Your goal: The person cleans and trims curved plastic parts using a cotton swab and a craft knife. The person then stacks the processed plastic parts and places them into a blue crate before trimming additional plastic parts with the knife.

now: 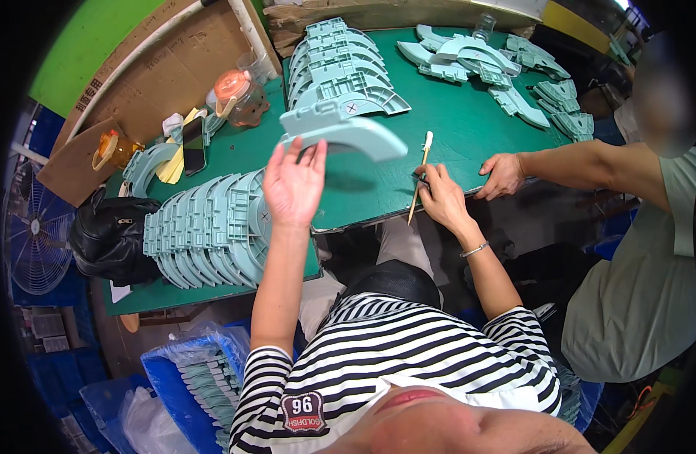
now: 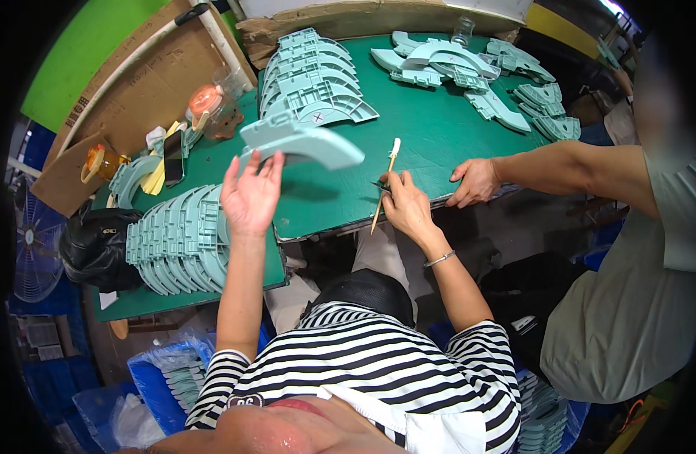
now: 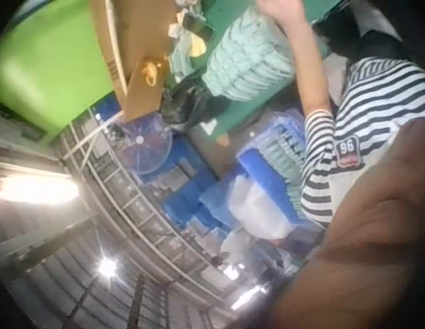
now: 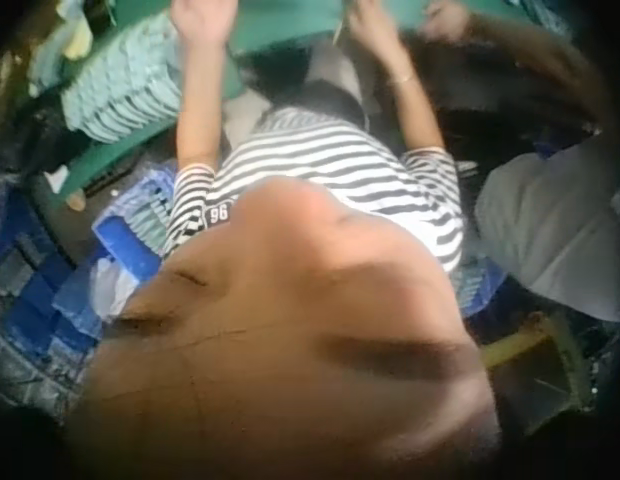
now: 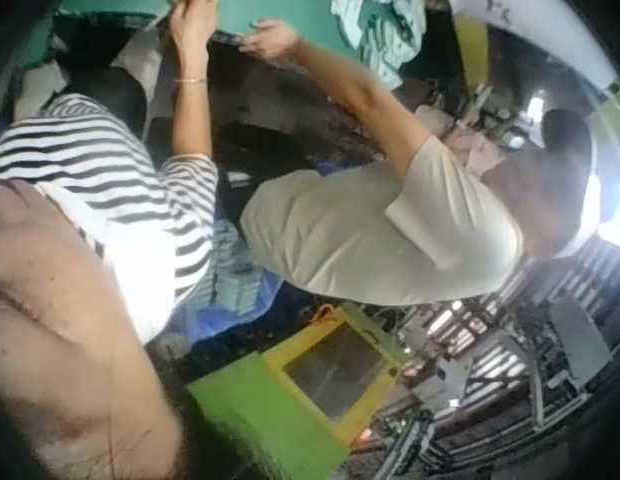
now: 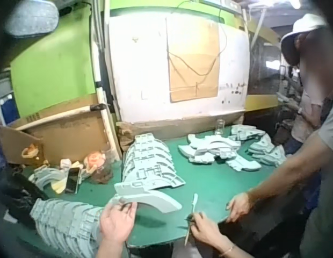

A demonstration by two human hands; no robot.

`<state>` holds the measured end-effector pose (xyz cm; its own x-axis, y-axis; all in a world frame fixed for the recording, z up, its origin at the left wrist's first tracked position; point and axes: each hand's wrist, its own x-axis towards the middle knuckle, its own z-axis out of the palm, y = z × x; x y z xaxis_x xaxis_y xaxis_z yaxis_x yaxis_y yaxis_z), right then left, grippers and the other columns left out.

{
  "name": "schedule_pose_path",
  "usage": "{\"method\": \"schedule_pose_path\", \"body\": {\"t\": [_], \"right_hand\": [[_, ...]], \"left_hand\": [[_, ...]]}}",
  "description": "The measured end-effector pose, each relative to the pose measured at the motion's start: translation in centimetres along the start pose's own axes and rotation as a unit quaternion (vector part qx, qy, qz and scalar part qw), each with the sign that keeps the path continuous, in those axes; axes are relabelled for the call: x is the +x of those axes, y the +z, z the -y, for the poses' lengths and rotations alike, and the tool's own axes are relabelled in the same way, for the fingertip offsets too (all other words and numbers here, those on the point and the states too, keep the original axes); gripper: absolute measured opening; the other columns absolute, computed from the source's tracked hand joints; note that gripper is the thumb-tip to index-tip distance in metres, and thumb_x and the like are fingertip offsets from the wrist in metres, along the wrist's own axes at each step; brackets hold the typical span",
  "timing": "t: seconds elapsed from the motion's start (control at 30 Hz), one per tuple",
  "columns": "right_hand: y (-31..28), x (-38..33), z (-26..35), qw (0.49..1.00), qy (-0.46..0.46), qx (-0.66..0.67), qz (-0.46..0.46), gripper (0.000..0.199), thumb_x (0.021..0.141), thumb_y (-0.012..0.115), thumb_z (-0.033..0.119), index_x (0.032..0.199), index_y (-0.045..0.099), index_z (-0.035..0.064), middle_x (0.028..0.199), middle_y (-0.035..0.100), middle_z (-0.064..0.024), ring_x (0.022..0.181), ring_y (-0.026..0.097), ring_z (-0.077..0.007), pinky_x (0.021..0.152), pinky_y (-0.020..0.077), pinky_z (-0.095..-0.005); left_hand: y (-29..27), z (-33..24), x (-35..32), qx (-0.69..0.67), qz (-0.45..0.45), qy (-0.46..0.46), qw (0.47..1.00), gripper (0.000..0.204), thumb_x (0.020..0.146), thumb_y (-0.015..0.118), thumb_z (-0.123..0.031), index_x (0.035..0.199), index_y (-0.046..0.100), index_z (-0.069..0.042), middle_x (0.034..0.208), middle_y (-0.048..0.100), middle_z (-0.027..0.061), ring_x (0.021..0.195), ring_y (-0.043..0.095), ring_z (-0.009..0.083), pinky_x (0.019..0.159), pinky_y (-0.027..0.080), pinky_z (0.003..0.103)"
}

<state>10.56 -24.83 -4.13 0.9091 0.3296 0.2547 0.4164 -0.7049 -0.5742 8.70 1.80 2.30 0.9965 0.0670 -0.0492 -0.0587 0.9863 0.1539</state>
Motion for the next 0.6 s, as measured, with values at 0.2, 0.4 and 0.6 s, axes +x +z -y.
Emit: {"method": "schedule_pose_path", "body": {"t": [0.2,0.4,0.6], "right_hand": [[-0.1,0.0,0.1,1.0,-0.002,0.022,-0.009,0.023,0.078,0.052,0.008,0.101,0.05,0.0071,0.085,0.048,-0.0147,0.07,0.057,-0.0325,0.061,0.0464,-0.0417],[0.0,0.0,0.3,0.999,0.009,0.029,-0.016,0.021,0.078,0.053,0.008,0.098,0.051,0.008,0.084,0.049,-0.0131,0.07,0.057,-0.0317,0.06,0.0458,-0.0415],[0.1,-0.4,0.2,0.999,0.011,0.008,-0.03,0.021,0.077,0.053,0.008,0.098,0.051,0.0078,0.085,0.05,-0.0125,0.07,0.057,-0.0312,0.059,0.0457,-0.0414]], "left_hand": [[-1.1,4.6,5.3,0.044,-0.035,0.019,0.998,0.041,0.082,0.059,-0.013,0.111,0.042,0.011,0.115,0.036,0.021,0.117,0.035,0.032,0.107,0.027,0.04],[-3.8,7.1,7.8,0.092,-0.045,0.067,0.993,0.032,0.081,0.058,-0.009,0.109,0.048,0.003,0.112,0.044,0.0144,0.118,0.037,0.0294,0.105,0.028,0.04],[-3.6,9.0,9.4,0.121,-0.058,0.088,0.987,0.024,0.08,0.056,-0.008,0.103,0.05,-0.004,0.118,0.047,0.0068,0.121,0.035,0.0298,0.104,0.027,0.042]]}}
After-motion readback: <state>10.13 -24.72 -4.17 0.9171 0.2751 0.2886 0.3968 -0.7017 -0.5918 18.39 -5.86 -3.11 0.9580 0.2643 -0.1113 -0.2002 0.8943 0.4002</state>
